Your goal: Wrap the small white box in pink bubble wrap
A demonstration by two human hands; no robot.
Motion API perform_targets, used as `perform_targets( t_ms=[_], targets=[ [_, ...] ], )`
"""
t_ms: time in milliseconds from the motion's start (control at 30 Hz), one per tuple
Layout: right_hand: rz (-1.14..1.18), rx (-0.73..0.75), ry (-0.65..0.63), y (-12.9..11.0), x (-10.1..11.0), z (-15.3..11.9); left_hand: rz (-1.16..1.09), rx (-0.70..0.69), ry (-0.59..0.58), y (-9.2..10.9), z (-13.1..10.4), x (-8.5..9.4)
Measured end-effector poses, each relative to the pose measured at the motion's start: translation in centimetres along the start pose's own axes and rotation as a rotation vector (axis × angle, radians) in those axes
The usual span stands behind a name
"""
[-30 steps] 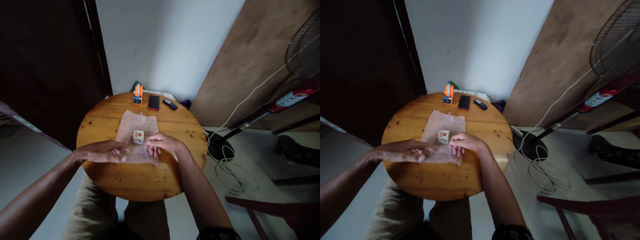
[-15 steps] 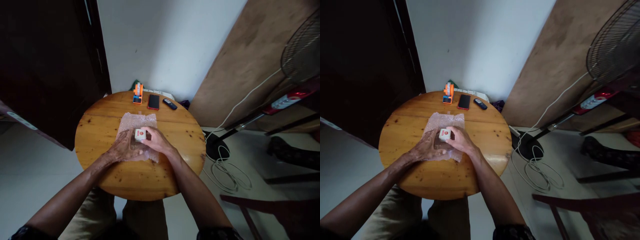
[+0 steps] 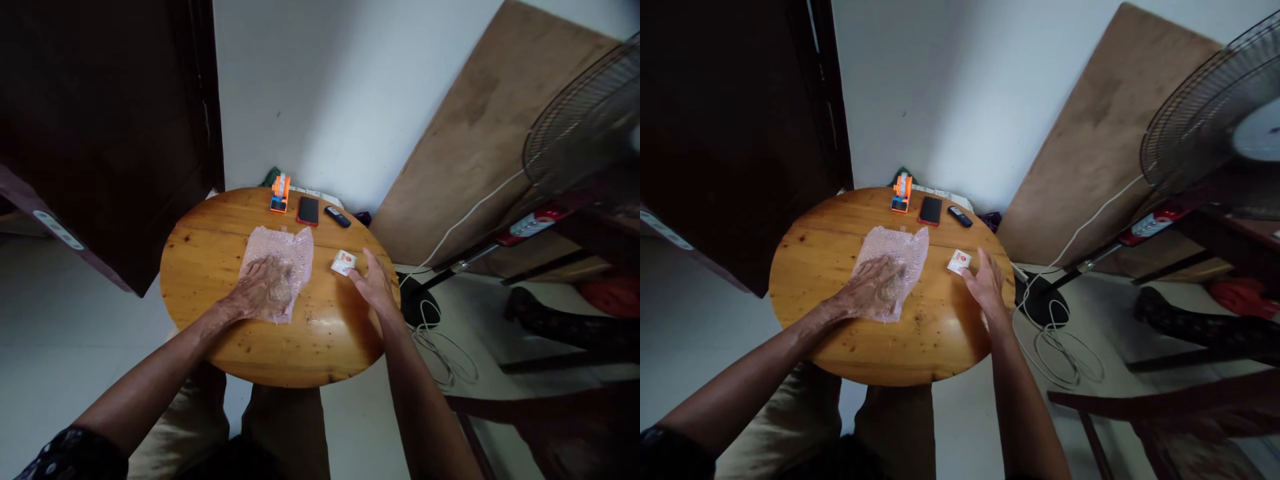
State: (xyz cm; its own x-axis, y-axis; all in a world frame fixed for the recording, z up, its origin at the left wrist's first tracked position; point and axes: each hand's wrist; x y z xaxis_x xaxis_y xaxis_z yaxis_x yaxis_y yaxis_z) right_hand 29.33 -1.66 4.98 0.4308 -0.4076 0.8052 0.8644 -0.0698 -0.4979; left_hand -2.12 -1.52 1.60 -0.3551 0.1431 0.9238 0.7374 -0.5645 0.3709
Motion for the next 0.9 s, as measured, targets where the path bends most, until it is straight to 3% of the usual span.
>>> perform_targets(
  t_ms=[67,167,267,367,500,667,900],
  targets=[
    [0.066,0.092,0.062,-1.6,1.3,-0.7,-0.002,-0.002,-0.014,0.2,-0.1,0.3],
    [0.249,0.296,0.008,-5.9,2.0,-1.7,-0.003,0.004,-0.035,0.3,-0.1,0.5],
    [0.327,0.520,-0.228,-10.8,0.3,-2.4,0.016,0.018,-0.025,0.2,0.0,0.4],
    [0.189,0.690,-0.538,-13.1,-2.5,-2.3,0.024,-0.003,-0.008,0.2,0.2,0.3],
    [-0.027,0.623,-0.679,-11.0,-4.0,-1.4,0.017,0.034,-0.054,-0.1,0.4,0.4],
    [-0.120,0.569,-0.703,-7.1,-2.4,-1.0,0.048,0.002,-0.129,-0.8,0.6,0.8],
    [-0.001,0.543,-0.717,-6.4,-1.7,-0.7,0.062,0.020,-0.135,-1.6,0.2,1.2]
  ],
)
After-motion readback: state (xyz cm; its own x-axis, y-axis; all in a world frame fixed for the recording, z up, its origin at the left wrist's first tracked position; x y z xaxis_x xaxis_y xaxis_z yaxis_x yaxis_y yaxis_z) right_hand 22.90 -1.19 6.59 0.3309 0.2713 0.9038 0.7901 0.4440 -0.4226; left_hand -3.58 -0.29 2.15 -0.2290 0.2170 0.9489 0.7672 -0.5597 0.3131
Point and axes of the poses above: each hand's wrist, its own z-axis towards the middle knuckle, its own x-axis out of the back of the hand, y = z × x, and after that the axes turned 1 degree about y, right-handed
